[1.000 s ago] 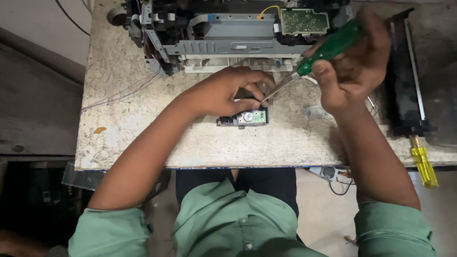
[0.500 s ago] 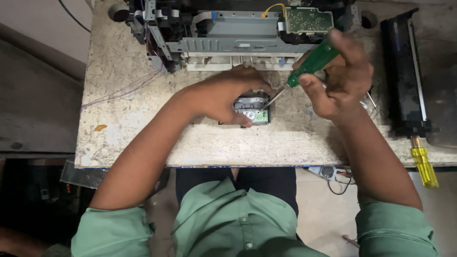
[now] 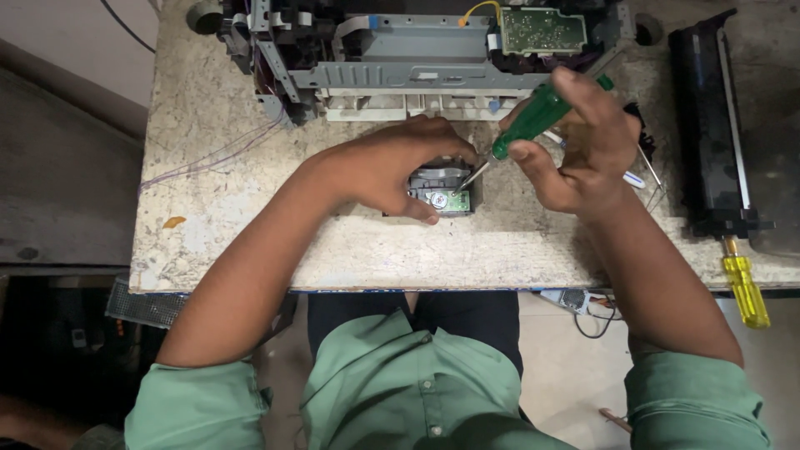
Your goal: The person disassembles a small black electronic component on a workbench using a green-handled screwdriver. They remove screws, separate the casing, and manipulate the internal circuit board before reassembling the unit.
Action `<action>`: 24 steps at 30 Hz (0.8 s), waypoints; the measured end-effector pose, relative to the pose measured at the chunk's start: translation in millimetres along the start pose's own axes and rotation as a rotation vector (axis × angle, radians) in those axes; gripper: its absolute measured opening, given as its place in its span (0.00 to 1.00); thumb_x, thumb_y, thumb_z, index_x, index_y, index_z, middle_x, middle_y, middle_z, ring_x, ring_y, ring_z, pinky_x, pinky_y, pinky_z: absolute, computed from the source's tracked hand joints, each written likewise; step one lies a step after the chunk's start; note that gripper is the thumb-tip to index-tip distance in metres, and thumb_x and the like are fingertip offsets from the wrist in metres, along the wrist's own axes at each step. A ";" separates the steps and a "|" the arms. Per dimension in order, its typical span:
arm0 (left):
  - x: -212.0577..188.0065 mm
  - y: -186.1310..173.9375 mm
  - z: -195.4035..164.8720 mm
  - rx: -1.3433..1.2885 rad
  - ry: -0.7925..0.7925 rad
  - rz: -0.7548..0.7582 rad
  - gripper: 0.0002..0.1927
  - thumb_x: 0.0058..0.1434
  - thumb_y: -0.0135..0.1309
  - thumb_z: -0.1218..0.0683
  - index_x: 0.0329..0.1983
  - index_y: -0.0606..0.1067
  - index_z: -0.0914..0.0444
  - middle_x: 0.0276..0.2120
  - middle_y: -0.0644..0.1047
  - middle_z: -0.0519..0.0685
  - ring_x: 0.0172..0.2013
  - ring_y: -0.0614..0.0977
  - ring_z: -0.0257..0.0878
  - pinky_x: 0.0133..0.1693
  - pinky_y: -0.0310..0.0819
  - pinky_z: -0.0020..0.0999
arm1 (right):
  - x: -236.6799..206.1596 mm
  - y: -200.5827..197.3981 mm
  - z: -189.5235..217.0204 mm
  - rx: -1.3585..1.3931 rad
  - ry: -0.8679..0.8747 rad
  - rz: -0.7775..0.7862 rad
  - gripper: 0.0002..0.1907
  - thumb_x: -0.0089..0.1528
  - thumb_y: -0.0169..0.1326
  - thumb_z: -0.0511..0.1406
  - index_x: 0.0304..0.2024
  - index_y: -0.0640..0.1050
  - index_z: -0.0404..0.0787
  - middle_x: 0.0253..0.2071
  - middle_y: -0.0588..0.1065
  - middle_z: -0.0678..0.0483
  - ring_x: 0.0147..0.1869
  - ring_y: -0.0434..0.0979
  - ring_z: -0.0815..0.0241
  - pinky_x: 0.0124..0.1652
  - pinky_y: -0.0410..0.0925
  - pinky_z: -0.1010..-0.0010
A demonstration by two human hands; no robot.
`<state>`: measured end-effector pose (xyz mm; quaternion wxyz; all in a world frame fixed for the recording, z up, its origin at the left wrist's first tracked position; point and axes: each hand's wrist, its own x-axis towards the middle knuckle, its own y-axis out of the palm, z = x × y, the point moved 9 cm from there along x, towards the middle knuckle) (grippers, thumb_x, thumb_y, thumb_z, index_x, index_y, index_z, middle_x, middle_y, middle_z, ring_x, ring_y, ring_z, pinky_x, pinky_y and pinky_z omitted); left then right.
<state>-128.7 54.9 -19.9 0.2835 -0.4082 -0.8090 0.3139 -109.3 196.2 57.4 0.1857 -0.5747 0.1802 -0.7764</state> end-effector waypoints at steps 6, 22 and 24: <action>-2.1 0.3 2.0 0.008 0.006 -0.005 0.34 0.42 0.74 0.51 0.53 0.74 0.57 0.49 0.74 0.51 0.55 0.74 0.51 0.55 0.69 0.46 | -3.8 1.0 3.1 -0.001 -0.025 0.038 0.32 0.70 0.62 0.30 0.72 0.63 0.36 0.46 0.77 0.39 0.43 0.85 0.54 0.37 0.78 0.70; 10.4 -1.4 14.5 0.002 0.002 -0.001 0.25 0.46 0.71 0.49 0.48 0.79 0.57 0.45 0.76 0.51 0.49 0.78 0.50 0.48 0.72 0.44 | -7.6 -0.6 -0.1 -0.323 -0.066 0.090 0.34 0.66 0.69 0.37 0.67 0.66 0.34 0.40 0.80 0.44 0.42 0.86 0.53 0.34 0.77 0.73; 11.8 -4.6 14.8 0.054 -0.007 -0.013 0.25 0.45 0.72 0.47 0.46 0.80 0.56 0.45 0.77 0.51 0.49 0.78 0.51 0.48 0.72 0.45 | -6.6 1.5 -1.8 -0.346 -0.061 0.088 0.34 0.66 0.69 0.37 0.68 0.66 0.35 0.43 0.80 0.41 0.44 0.85 0.53 0.38 0.78 0.69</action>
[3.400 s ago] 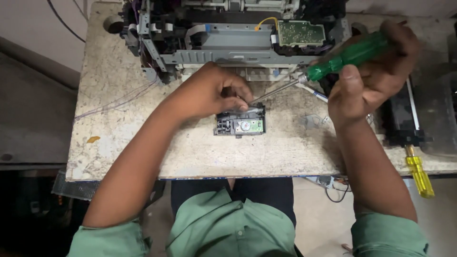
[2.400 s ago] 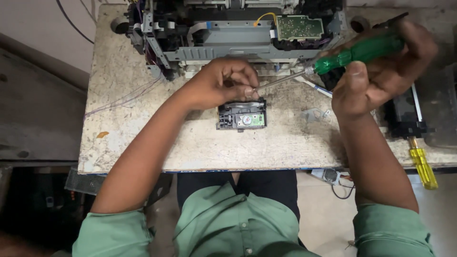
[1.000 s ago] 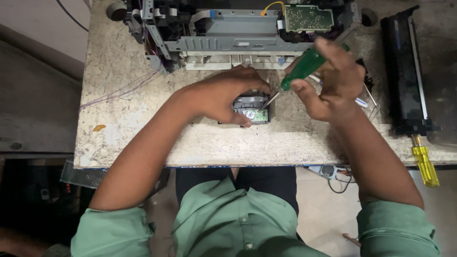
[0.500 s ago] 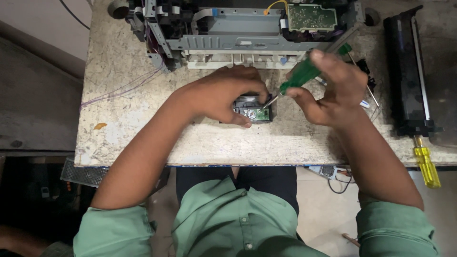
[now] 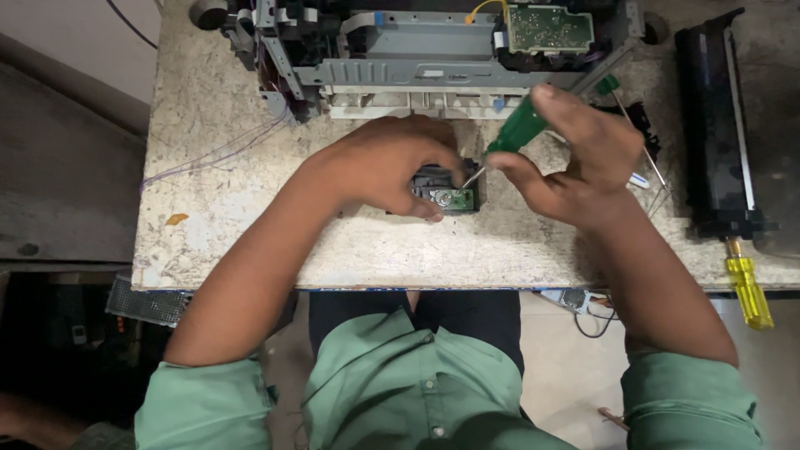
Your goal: The person disassembles a small black electronic component on a workbench using a green-handled screwdriver. They remove screws, separate the casing, and manipulate the internal circuit board before reassembling the unit.
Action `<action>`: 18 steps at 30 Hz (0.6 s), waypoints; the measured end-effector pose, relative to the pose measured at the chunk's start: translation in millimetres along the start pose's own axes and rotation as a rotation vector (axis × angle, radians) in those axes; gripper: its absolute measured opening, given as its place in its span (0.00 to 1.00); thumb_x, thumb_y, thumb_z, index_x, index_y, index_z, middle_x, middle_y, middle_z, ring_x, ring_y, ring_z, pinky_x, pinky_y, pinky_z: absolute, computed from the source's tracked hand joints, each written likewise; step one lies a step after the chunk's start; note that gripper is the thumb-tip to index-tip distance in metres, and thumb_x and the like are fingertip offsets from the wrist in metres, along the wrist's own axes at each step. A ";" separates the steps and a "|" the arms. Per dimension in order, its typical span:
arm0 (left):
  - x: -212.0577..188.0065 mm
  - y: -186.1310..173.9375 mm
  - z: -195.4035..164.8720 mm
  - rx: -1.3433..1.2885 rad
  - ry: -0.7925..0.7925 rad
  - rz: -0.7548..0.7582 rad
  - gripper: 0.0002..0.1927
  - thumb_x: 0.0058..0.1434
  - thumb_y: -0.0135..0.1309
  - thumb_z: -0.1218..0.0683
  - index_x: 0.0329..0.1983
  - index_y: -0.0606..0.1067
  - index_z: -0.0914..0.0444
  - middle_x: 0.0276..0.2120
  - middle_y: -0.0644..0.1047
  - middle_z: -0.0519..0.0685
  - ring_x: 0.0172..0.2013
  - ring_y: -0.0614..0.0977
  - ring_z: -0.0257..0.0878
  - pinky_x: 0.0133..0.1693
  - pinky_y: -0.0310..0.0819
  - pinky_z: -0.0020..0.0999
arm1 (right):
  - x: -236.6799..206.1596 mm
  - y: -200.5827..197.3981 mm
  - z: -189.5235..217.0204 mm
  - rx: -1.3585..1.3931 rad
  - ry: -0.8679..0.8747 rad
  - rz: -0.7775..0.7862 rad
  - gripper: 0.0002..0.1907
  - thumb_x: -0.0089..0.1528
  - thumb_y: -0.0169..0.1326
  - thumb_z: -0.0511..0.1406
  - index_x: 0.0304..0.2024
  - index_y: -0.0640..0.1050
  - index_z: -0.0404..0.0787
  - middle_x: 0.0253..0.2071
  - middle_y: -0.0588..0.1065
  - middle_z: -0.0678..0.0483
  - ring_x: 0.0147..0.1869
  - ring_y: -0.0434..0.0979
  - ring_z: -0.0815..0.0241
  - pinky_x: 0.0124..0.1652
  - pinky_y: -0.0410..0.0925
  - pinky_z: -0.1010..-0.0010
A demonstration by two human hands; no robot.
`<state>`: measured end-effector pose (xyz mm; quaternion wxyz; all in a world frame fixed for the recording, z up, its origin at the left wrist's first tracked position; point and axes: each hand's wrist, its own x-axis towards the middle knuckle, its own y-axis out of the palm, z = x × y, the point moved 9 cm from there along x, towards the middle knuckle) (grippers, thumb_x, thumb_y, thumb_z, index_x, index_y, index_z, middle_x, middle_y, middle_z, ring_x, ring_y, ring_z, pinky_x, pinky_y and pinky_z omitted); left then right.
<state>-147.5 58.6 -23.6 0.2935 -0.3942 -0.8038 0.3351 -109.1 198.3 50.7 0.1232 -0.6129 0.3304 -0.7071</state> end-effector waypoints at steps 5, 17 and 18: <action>6.4 1.0 3.6 0.052 -0.041 0.003 0.25 0.43 0.71 0.47 0.46 0.81 0.56 0.45 0.78 0.50 0.49 0.79 0.51 0.47 0.73 0.46 | 6.8 11.6 -14.2 0.166 0.112 0.028 0.30 0.68 0.64 0.36 0.69 0.67 0.38 0.47 0.78 0.45 0.43 0.83 0.59 0.39 0.77 0.70; 19.1 8.0 -1.8 0.053 0.076 -0.037 0.27 0.45 0.71 0.47 0.48 0.81 0.57 0.48 0.78 0.52 0.51 0.78 0.52 0.51 0.72 0.46 | 44.1 7.4 -24.8 0.264 -0.010 0.164 0.23 0.63 0.68 0.38 0.58 0.78 0.40 0.43 0.75 0.48 0.40 0.78 0.59 0.37 0.72 0.72; 20.0 10.1 0.4 0.052 0.039 -0.018 0.27 0.44 0.71 0.47 0.48 0.81 0.57 0.47 0.77 0.52 0.51 0.78 0.52 0.51 0.72 0.46 | 44.7 7.0 -25.4 0.298 -0.012 0.168 0.22 0.64 0.69 0.37 0.58 0.78 0.41 0.43 0.76 0.49 0.40 0.78 0.62 0.37 0.73 0.74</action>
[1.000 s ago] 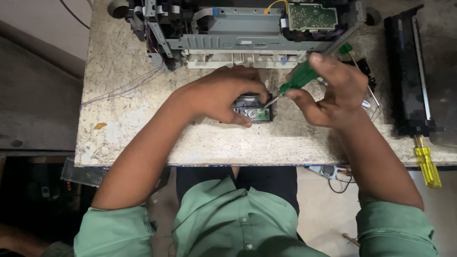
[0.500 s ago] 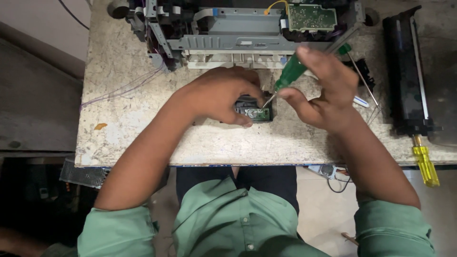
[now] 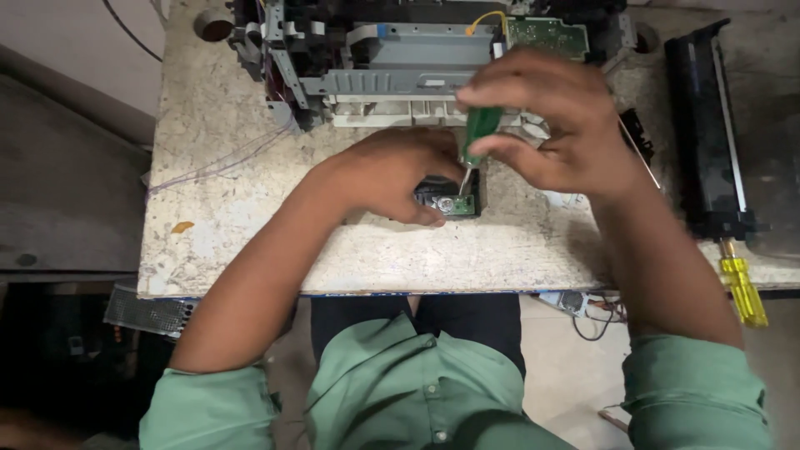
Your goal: The person disassembles a small black electronic component on a workbench using a green-handled screwdriver. They remove screws, separate the casing, and manipulate the internal circuit board before reassembling the unit.
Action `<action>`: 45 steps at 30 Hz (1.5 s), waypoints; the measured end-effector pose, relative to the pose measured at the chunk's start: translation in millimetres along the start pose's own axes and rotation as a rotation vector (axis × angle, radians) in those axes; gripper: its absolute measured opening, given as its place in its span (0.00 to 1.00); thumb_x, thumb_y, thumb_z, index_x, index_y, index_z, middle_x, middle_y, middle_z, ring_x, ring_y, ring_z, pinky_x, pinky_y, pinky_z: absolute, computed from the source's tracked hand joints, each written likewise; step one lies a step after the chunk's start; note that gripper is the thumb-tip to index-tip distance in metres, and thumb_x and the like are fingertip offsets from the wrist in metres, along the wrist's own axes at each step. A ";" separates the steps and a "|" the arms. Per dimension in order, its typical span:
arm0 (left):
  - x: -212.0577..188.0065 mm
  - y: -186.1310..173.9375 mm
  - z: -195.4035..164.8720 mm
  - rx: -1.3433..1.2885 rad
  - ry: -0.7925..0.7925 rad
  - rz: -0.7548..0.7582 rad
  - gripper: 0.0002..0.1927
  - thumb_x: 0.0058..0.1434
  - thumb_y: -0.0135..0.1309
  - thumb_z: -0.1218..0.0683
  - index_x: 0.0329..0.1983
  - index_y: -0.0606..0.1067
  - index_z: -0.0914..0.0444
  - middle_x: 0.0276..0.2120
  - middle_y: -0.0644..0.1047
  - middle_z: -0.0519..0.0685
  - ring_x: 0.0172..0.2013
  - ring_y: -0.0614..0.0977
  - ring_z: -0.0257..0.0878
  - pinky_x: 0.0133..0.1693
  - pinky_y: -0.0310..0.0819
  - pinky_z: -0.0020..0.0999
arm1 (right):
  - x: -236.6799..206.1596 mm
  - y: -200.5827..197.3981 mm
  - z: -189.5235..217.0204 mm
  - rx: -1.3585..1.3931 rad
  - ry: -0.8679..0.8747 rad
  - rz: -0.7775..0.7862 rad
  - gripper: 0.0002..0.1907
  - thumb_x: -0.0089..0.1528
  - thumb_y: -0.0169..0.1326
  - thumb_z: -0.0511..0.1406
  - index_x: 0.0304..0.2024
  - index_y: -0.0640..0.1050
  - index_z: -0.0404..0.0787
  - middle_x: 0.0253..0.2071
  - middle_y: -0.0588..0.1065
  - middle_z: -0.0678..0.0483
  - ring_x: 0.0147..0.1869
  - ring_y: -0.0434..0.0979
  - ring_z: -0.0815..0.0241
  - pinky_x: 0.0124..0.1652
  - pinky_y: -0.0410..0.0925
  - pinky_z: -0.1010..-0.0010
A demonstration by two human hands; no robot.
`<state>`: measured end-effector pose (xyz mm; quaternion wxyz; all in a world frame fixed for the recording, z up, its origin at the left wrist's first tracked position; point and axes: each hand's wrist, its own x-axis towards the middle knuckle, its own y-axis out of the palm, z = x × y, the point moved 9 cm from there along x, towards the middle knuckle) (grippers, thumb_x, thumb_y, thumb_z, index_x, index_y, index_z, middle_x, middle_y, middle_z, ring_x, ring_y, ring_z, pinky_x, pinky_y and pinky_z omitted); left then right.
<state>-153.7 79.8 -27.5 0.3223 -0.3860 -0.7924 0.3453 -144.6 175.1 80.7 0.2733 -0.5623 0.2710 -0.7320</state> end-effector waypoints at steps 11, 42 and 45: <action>5.9 1.8 -2.0 -0.014 -0.095 0.061 0.27 0.45 0.69 0.47 0.51 0.81 0.55 0.46 0.77 0.51 0.50 0.78 0.51 0.50 0.72 0.45 | -20.4 -20.2 6.8 0.072 0.068 0.017 0.25 0.64 0.67 0.35 0.60 0.75 0.33 0.46 0.79 0.44 0.46 0.82 0.58 0.41 0.75 0.73; -4.7 -7.1 13.5 -0.009 -0.111 0.059 0.27 0.44 0.71 0.48 0.48 0.81 0.57 0.46 0.78 0.50 0.51 0.78 0.50 0.51 0.71 0.45 | -11.7 3.3 2.4 -0.039 0.110 -0.147 0.21 0.63 0.66 0.39 0.56 0.78 0.40 0.43 0.75 0.50 0.42 0.75 0.58 0.41 0.71 0.73; -4.6 -9.1 12.6 -0.027 -0.085 0.050 0.27 0.44 0.71 0.48 0.48 0.81 0.57 0.46 0.78 0.50 0.51 0.78 0.50 0.52 0.71 0.45 | -10.9 9.2 0.1 0.021 0.070 -0.149 0.18 0.65 0.64 0.38 0.55 0.77 0.39 0.44 0.75 0.48 0.45 0.76 0.56 0.45 0.73 0.69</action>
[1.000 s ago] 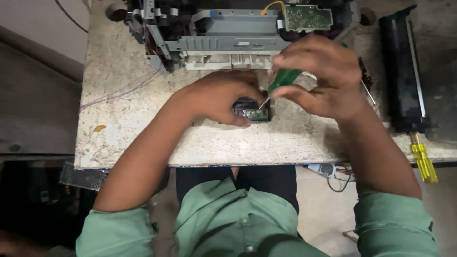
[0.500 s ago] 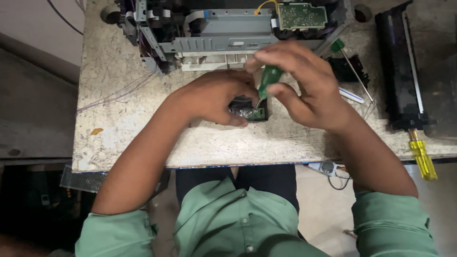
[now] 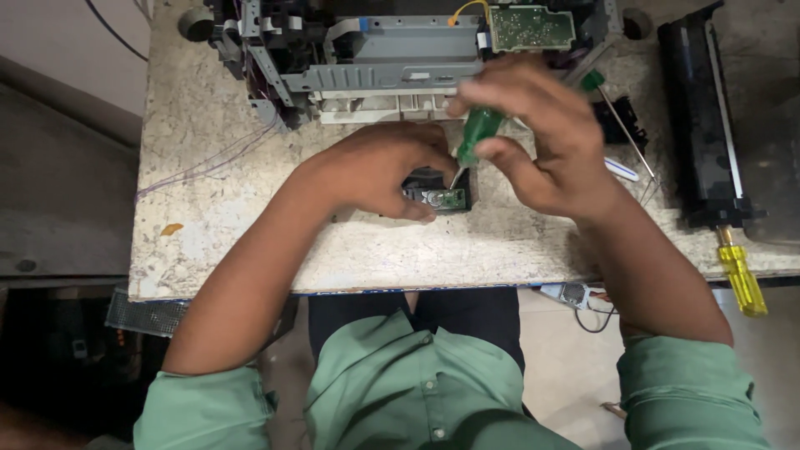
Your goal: The person disassembles a small black electronic component on a workbench using a green-handled screwdriver. They remove screws, separate the casing, and manipulate the internal circuit board before reassembling the unit.
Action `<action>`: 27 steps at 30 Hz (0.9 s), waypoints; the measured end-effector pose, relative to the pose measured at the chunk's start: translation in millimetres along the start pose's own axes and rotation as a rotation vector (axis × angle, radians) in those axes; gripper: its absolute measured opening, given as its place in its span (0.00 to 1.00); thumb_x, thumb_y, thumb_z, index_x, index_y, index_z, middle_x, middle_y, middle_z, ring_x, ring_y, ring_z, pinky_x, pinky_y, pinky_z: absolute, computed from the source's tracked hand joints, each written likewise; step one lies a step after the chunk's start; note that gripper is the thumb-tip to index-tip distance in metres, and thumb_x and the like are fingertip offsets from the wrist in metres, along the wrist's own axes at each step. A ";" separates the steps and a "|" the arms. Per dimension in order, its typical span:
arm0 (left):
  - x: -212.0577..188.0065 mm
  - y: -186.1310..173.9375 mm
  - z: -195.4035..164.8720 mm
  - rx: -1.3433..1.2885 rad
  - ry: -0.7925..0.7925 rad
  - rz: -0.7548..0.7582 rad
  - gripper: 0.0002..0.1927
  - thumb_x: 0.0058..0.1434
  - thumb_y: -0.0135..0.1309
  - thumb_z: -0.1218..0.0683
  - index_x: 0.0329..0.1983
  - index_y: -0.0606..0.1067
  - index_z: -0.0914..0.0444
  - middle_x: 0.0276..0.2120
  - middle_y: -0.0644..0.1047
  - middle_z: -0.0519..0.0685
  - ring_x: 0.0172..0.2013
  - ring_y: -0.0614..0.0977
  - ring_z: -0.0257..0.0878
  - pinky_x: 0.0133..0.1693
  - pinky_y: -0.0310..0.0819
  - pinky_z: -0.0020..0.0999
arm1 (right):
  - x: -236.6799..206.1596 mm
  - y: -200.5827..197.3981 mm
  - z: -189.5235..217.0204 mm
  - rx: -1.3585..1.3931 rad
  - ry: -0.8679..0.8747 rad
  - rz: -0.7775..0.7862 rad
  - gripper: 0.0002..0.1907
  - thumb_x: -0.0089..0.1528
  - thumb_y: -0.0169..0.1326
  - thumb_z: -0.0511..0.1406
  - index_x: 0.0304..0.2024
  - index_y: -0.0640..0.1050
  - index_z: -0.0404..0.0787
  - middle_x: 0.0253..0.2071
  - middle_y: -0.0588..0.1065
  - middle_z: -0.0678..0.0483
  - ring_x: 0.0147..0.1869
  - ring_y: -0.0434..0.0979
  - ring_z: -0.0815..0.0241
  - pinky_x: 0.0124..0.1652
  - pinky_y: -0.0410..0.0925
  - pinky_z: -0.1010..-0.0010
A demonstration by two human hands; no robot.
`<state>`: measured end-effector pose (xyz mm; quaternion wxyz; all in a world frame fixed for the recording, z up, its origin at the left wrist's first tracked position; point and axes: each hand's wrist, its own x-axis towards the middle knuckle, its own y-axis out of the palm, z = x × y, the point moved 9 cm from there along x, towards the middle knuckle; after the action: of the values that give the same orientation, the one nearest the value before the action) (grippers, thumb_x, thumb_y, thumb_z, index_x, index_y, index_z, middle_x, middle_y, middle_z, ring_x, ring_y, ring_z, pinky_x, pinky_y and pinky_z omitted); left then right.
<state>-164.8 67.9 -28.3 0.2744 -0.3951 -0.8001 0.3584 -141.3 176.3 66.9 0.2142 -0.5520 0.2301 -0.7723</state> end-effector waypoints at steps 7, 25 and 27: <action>-4.9 -3.8 1.8 -0.005 -0.022 0.011 0.27 0.44 0.70 0.47 0.49 0.80 0.56 0.45 0.77 0.50 0.50 0.78 0.50 0.51 0.72 0.45 | 4.0 -8.1 2.2 -0.039 0.025 -0.039 0.18 0.62 0.66 0.38 0.53 0.80 0.40 0.42 0.73 0.49 0.45 0.73 0.58 0.45 0.70 0.70; -43.8 -2.1 -5.5 -0.025 -0.043 0.043 0.27 0.45 0.70 0.46 0.49 0.80 0.56 0.46 0.77 0.50 0.53 0.77 0.49 0.53 0.71 0.44 | 21.8 27.5 26.4 0.220 0.253 0.121 0.18 0.68 0.59 0.38 0.58 0.76 0.38 0.53 0.77 0.47 0.56 0.81 0.59 0.53 0.79 0.66; -45.3 -4.9 -9.6 -0.028 -0.010 0.020 0.27 0.45 0.70 0.46 0.49 0.80 0.56 0.48 0.77 0.50 0.53 0.77 0.49 0.54 0.70 0.44 | 24.4 28.3 28.2 0.205 0.238 0.111 0.18 0.66 0.60 0.38 0.56 0.77 0.38 0.54 0.77 0.45 0.55 0.81 0.58 0.53 0.78 0.64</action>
<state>-135.7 31.7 -25.8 0.2613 -0.4049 -0.8024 0.3521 -119.5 136.0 76.6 0.2830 -0.4182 0.2041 -0.8387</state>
